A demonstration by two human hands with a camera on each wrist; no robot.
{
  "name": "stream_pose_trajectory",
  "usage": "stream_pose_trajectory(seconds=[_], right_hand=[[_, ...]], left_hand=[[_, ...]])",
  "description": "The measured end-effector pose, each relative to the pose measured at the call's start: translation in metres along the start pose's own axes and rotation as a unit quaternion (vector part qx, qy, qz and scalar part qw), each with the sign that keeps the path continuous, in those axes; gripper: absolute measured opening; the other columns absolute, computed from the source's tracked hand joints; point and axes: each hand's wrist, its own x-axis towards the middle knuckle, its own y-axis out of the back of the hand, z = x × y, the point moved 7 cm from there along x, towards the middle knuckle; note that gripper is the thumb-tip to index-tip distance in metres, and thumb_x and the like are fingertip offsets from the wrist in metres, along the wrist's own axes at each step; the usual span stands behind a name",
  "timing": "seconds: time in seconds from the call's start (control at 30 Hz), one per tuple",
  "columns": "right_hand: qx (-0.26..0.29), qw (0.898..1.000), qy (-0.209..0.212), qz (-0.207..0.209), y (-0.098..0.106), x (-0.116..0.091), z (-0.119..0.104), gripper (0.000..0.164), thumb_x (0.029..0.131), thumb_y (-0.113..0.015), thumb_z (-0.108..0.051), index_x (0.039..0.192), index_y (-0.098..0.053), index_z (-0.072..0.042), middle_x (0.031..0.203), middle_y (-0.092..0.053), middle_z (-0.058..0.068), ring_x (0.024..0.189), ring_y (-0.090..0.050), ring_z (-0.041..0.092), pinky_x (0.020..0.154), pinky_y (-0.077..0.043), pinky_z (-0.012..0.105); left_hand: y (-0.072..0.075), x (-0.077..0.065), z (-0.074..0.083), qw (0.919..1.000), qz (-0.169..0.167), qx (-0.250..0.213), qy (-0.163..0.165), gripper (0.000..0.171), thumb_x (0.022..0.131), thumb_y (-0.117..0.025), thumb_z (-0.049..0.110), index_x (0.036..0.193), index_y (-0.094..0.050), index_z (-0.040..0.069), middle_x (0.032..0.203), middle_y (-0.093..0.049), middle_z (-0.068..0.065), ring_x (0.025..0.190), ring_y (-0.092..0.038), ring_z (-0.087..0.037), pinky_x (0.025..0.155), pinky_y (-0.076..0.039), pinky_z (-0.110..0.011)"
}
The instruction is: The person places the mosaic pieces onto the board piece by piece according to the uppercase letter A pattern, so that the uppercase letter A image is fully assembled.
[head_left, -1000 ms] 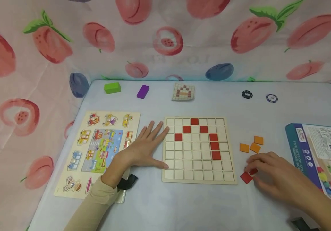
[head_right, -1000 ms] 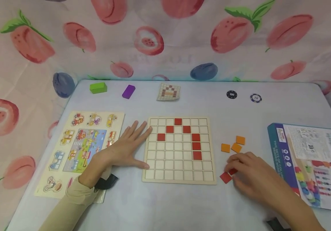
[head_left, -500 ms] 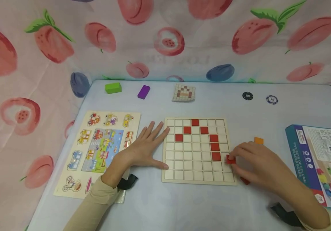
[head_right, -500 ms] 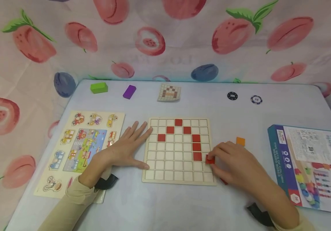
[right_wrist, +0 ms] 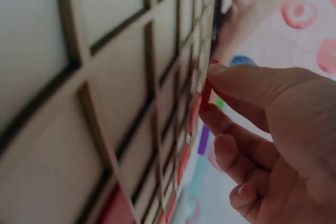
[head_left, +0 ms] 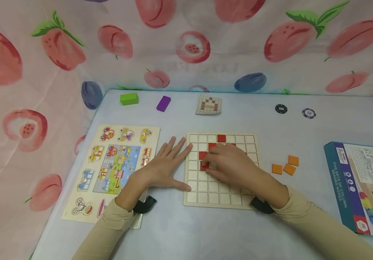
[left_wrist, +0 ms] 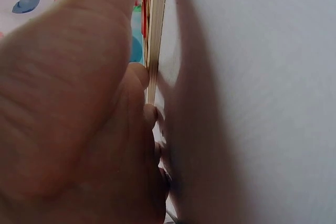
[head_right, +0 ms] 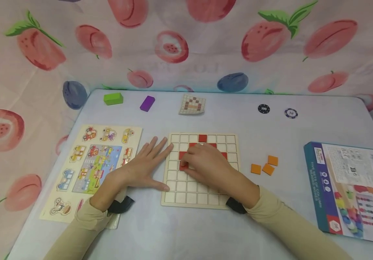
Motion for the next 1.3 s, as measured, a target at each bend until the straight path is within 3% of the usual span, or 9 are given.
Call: stream_pose_trajectory(seconds=[0.2,0.37,0.57,0.73,0.83,1.0,1.17,1.3], right_hand=[[-0.013,1.0,-0.004,-0.014,-0.009,0.009,-0.004,0.013,0.091,-0.086,-0.027,0.103,-0.084,-0.023,0.103,-0.076,-0.004,0.098,-0.067,0.018,0.086,-0.06,0.037],[-0.019,1.0,0.001,-0.02,-0.005,-0.004,-0.003,0.016,0.093,-0.082,-0.028,0.108,-0.084,-0.021,0.105,-0.076,-0.003,0.1,-0.068,0.018,0.088,-0.06,0.037],[-0.012,1.0,-0.008,0.004,0.003,-0.049,0.009,0.018,0.092,-0.083,-0.035,0.107,-0.081,-0.026,0.106,-0.075,-0.009,0.1,-0.067,0.013,0.088,-0.057,0.036],[-0.01,0.997,-0.064,0.04,0.015,-0.099,0.025,0.021,0.087,-0.088,-0.037,0.105,-0.078,-0.034,0.106,-0.071,-0.018,0.1,-0.062,0.007,0.085,-0.057,0.037],[-0.009,0.993,-0.117,0.033,0.021,-0.13,0.037,0.027,0.083,-0.091,-0.041,0.105,-0.076,-0.04,0.108,-0.071,-0.02,0.101,-0.061,0.007,0.087,-0.06,0.041],[-0.011,0.984,-0.178,-0.02,0.019,-0.173,0.055,0.04,0.075,-0.095,-0.051,0.108,-0.073,-0.045,0.114,-0.07,-0.02,0.108,-0.063,0.009,0.092,-0.062,0.048],[-0.001,0.978,-0.199,-0.055,0.008,-0.194,0.065,0.043,0.075,-0.096,-0.044,0.111,-0.073,-0.042,0.119,-0.069,-0.015,0.111,-0.065,0.012,0.091,-0.065,0.047],[-0.007,0.978,-0.202,-0.051,0.004,-0.196,0.068,0.038,0.076,-0.097,-0.038,0.105,-0.073,-0.044,0.114,-0.07,-0.018,0.107,-0.065,0.009,0.088,-0.066,0.042]], left_hand=[[0.0,0.0,0.0,1.0,-0.002,0.005,0.0,0.13,0.081,-0.078,0.075,0.173,-0.001,0.025,0.182,0.014,-0.003,0.168,0.02,-0.033,0.138,0.004,-0.056],[0.0,0.0,0.0,1.0,-0.002,0.003,0.002,0.13,0.081,-0.079,0.074,0.173,-0.001,0.025,0.182,0.014,-0.003,0.168,0.02,-0.033,0.138,0.003,-0.056],[0.0,0.0,0.0,1.0,-0.002,0.002,-0.001,0.131,0.081,-0.079,0.073,0.173,-0.001,0.024,0.182,0.014,-0.004,0.168,0.02,-0.034,0.138,0.003,-0.057],[0.002,-0.002,0.0,1.0,0.0,0.002,-0.004,0.131,0.081,-0.08,0.071,0.173,-0.002,0.022,0.182,0.013,-0.006,0.168,0.019,-0.036,0.138,0.003,-0.059],[0.002,-0.002,0.001,1.0,0.001,0.004,-0.007,0.131,0.082,-0.08,0.072,0.173,-0.001,0.023,0.182,0.014,-0.006,0.168,0.019,-0.036,0.138,0.003,-0.058],[0.002,-0.002,0.001,1.0,0.004,0.003,-0.008,0.131,0.081,-0.08,0.073,0.173,-0.002,0.022,0.182,0.013,-0.006,0.168,0.018,-0.036,0.138,0.003,-0.059],[0.001,-0.002,-0.001,1.0,0.003,0.007,-0.003,0.131,0.081,-0.079,0.074,0.173,-0.001,0.023,0.182,0.014,-0.005,0.168,0.019,-0.035,0.138,0.003,-0.058],[0.001,-0.002,0.0,1.0,0.004,0.004,-0.008,0.13,0.082,-0.079,0.073,0.173,-0.001,0.023,0.182,0.013,-0.006,0.168,0.019,-0.036,0.138,0.003,-0.058]])
